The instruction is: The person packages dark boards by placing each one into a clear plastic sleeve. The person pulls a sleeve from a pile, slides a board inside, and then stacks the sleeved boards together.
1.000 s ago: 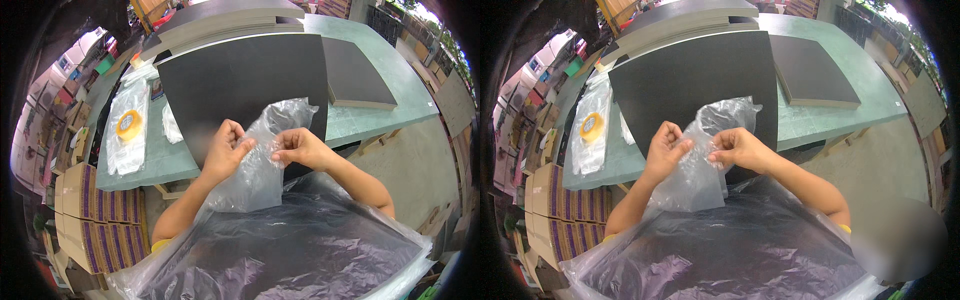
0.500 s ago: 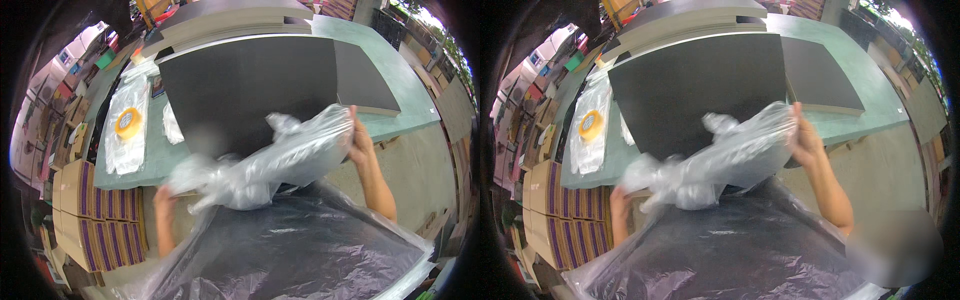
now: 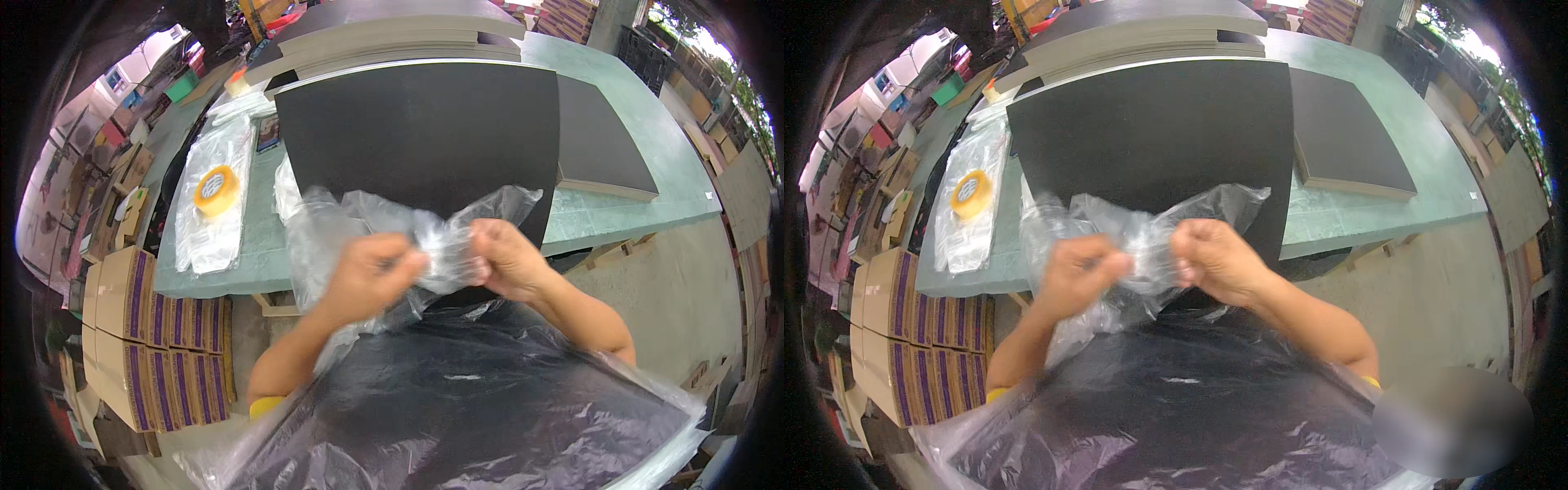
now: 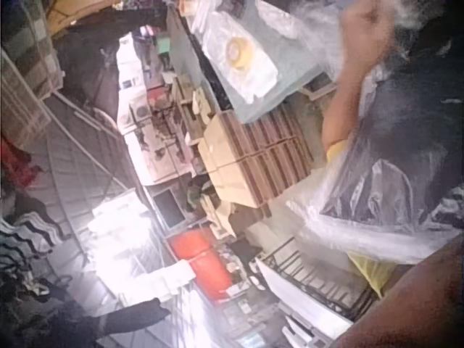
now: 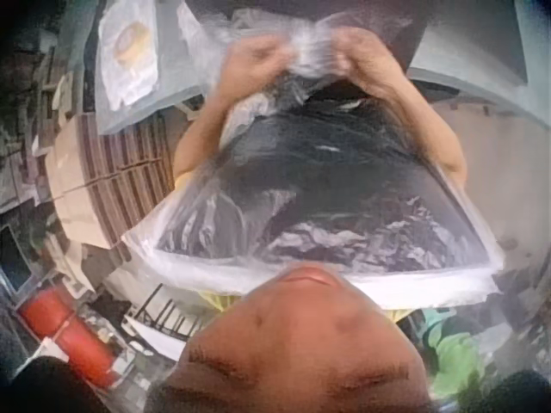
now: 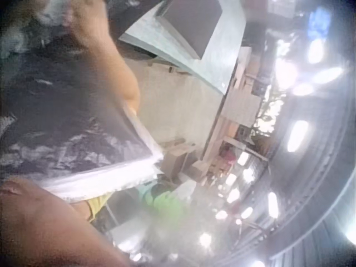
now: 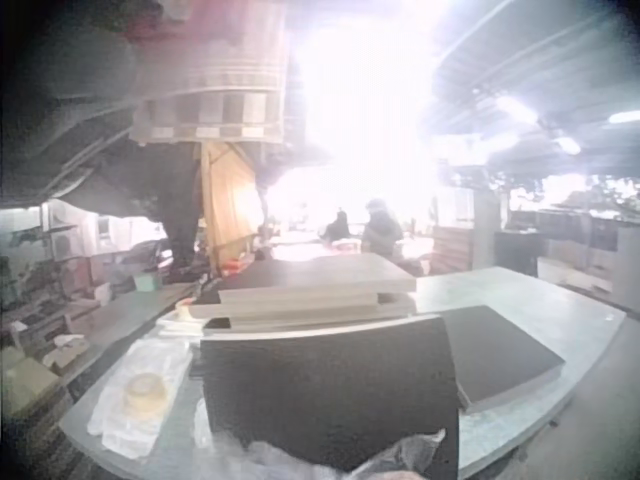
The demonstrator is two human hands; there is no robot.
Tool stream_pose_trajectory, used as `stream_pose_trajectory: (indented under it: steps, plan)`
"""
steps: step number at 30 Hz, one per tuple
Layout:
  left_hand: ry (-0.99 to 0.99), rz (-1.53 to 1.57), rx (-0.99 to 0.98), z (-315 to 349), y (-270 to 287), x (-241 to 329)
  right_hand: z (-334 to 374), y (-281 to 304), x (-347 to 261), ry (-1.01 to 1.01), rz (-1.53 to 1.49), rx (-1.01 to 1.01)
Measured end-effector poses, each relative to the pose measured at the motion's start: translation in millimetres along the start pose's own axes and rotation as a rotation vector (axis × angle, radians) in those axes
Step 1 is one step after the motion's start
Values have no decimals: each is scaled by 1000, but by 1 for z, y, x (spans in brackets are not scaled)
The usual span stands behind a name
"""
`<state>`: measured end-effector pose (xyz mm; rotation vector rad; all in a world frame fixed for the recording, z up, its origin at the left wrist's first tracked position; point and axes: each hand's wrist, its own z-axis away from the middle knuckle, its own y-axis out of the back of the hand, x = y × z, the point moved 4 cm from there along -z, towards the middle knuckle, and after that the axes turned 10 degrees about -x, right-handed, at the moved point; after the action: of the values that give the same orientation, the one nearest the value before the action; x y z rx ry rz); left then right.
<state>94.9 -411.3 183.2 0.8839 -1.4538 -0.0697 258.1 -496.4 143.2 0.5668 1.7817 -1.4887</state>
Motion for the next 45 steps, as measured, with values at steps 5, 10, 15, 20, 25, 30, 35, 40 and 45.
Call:
stream_pose_trajectory:
  steps: [5, 10, 15, 20, 25, 30, 35, 40, 45]
  plan:
    - [79, -397, 872, 71, 152, -57, 52, 15, -36, 145, 116, 113]
    - [-567, -575, 318, 34, 22, 51, 38, -42, -52, 112, 610, -128]
    - [-397, -82, -49, 7, -42, 43, 35, -102, -82, 616, 1316, -52]
    - [-234, -37, -209, 3, -20, 36, 31, -31, -55, 65, 642, 7]
    - [-120, 678, -483, 5, 8, 47, 33, -57, 8, -419, 876, -721]
    - [-180, 175, -835, 14, 28, 16, 57, -44, -56, -206, 828, -883]
    - [-719, 98, -1125, 41, 15, 98, 72, 28, -50, -910, 2081, -238]
    - [274, -1118, -710, 9, 19, 21, 84, 20, -118, -177, 2796, 400]
    - [-634, -789, -717, 60, -35, 82, 53, -7, -160, -955, 2873, 527]
